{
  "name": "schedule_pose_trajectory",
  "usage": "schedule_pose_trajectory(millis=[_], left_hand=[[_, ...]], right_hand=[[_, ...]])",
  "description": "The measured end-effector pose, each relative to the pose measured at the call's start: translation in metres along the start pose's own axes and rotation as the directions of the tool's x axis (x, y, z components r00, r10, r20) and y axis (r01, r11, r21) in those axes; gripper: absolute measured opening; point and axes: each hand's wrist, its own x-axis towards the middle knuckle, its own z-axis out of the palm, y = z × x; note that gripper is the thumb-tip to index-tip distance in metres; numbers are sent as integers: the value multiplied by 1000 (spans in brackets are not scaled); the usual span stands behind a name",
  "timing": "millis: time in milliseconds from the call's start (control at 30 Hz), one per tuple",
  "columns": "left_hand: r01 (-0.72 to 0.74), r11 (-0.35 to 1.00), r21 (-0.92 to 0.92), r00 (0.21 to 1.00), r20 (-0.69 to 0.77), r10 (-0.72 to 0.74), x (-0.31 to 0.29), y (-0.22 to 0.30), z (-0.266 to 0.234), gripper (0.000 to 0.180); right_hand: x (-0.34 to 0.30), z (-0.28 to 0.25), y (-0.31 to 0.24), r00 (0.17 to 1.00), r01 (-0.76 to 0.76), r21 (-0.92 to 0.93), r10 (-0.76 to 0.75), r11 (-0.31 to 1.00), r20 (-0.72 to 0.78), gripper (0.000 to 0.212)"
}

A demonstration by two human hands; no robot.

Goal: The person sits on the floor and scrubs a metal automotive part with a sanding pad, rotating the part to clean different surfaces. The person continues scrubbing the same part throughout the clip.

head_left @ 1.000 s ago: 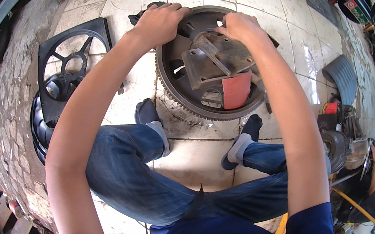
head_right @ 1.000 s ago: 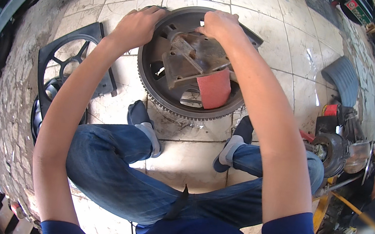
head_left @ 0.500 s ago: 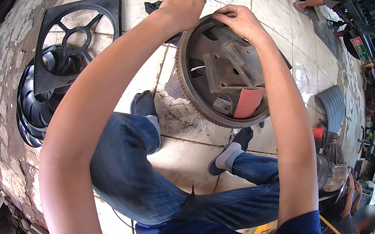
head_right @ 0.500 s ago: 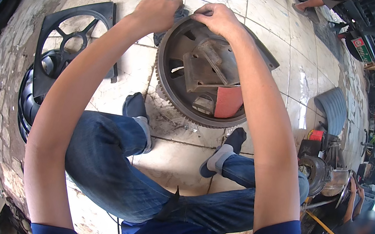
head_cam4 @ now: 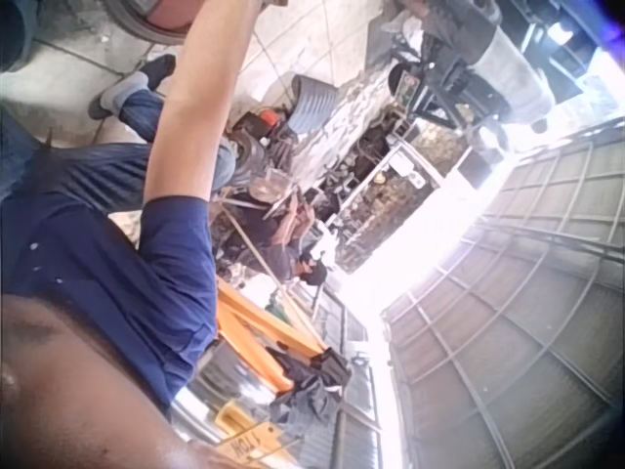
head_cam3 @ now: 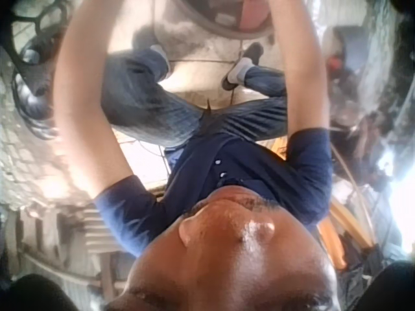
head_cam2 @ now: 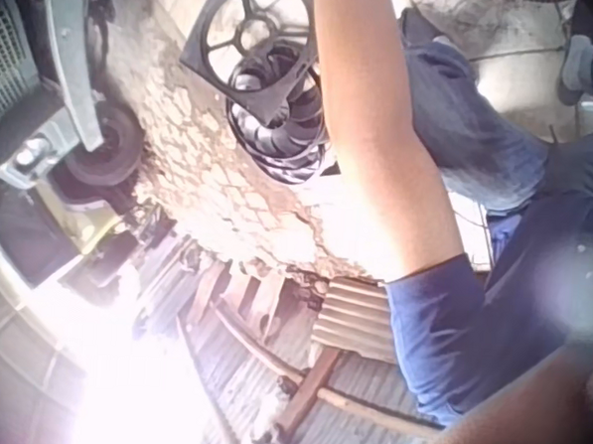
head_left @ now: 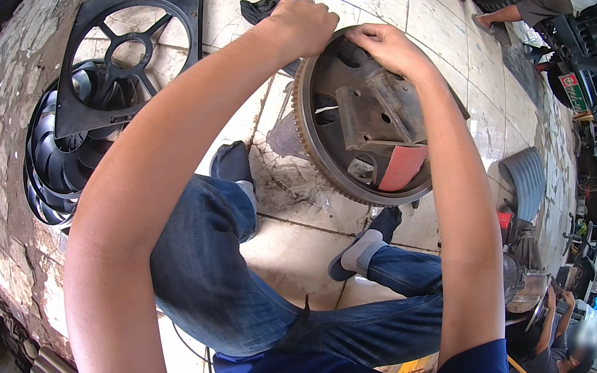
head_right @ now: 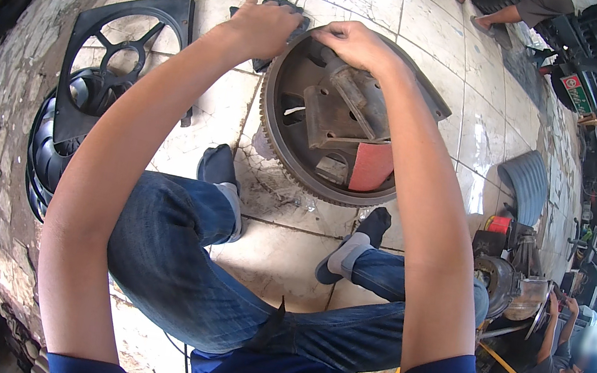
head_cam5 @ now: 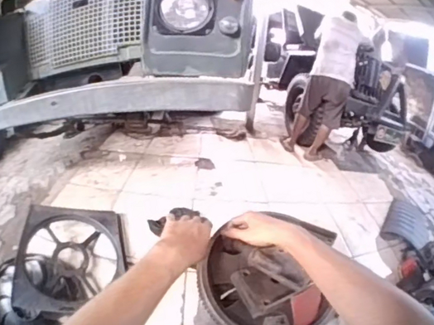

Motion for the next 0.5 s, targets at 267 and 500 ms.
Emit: schedule_pose_trajectory(millis=[267, 500], left_hand=[[-171, 917, -361, 982, -137, 129, 8, 3, 3, 46], [-82, 693, -716, 996, -39, 77, 5, 7, -2, 57]], right_hand=[[-3, -6, 15, 983, 165, 126, -173, 978, 57, 39], [-21, -4, 7, 1000, 19, 218, -19, 976, 0, 60]])
